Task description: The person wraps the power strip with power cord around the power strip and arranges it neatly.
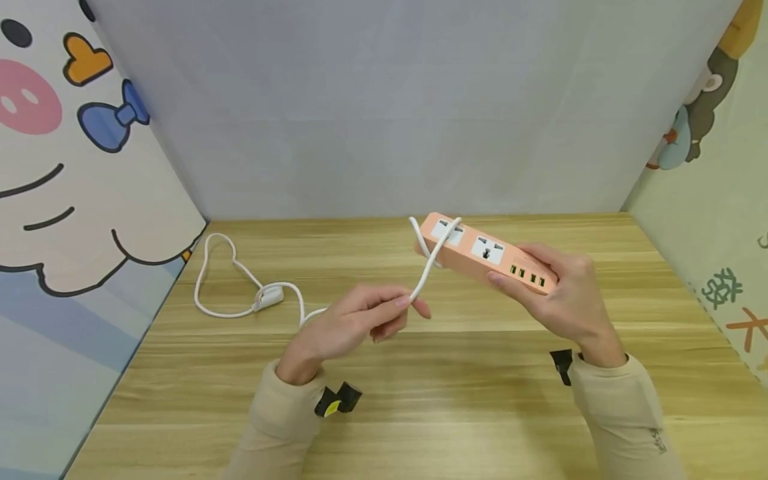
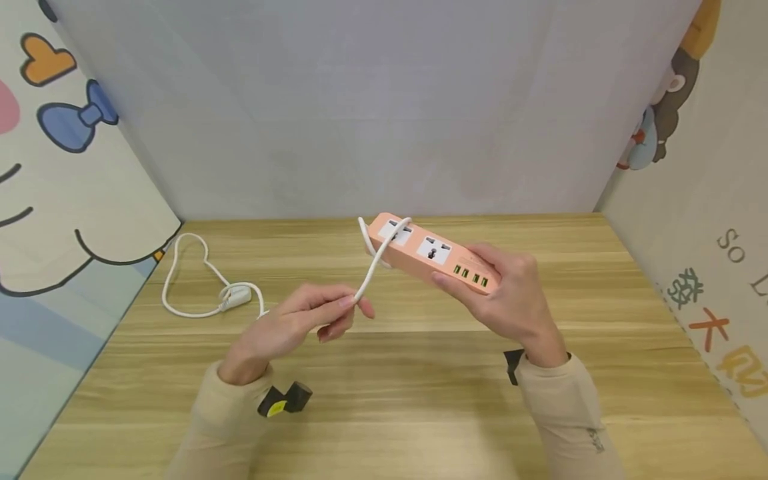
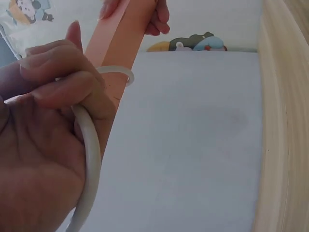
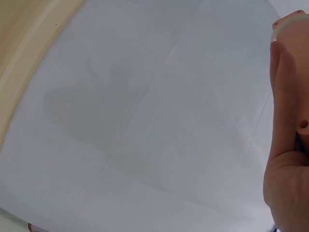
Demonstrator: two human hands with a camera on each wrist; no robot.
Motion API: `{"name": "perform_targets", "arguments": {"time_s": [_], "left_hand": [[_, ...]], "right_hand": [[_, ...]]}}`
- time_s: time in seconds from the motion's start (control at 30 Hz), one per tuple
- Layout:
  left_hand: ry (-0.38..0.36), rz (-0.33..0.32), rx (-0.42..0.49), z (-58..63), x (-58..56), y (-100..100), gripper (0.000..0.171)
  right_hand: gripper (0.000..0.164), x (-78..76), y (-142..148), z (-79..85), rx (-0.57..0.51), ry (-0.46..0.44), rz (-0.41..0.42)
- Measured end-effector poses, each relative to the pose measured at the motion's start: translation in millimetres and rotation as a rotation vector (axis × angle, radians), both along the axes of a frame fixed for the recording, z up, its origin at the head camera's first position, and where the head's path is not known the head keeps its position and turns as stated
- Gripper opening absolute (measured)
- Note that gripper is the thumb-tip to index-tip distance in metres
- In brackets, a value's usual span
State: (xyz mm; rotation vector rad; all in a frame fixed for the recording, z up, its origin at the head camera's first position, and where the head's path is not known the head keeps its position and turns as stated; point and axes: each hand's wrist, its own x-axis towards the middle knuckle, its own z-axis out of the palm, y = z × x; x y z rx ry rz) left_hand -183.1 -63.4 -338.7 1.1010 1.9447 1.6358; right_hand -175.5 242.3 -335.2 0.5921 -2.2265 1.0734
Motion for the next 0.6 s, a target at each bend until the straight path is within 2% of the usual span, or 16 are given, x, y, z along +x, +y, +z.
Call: {"name": "perform_targets", "arguments": {"time_s": [0.13, 0.23, 0.47, 0.6], "left_hand": [[0.012, -0.071, -0.032, -2.9, -3.5, -4, 0.035], [0.031, -0.096, -0.058, -4.4, -5.6, -6, 0.036], [0.032, -0.087, -0.15, -5.5, -9.0, -9, 0.036], [0.025, -0.076, -0.219, -5.5, -9.6, -14, 0.034]], "right_hand": [[0.035, -0.3, -2, -1.3, -0.01, 0.025, -0.006], [0.036, -0.8, -2, -2.1, -0.017, 0.043, -0.014], [0.035, -1.7, -3, -3.2, -0.037, 0.044, -0.024], [0.035, -1.3, -3, -1.2, -0.116, 0.002, -0.02]]}}
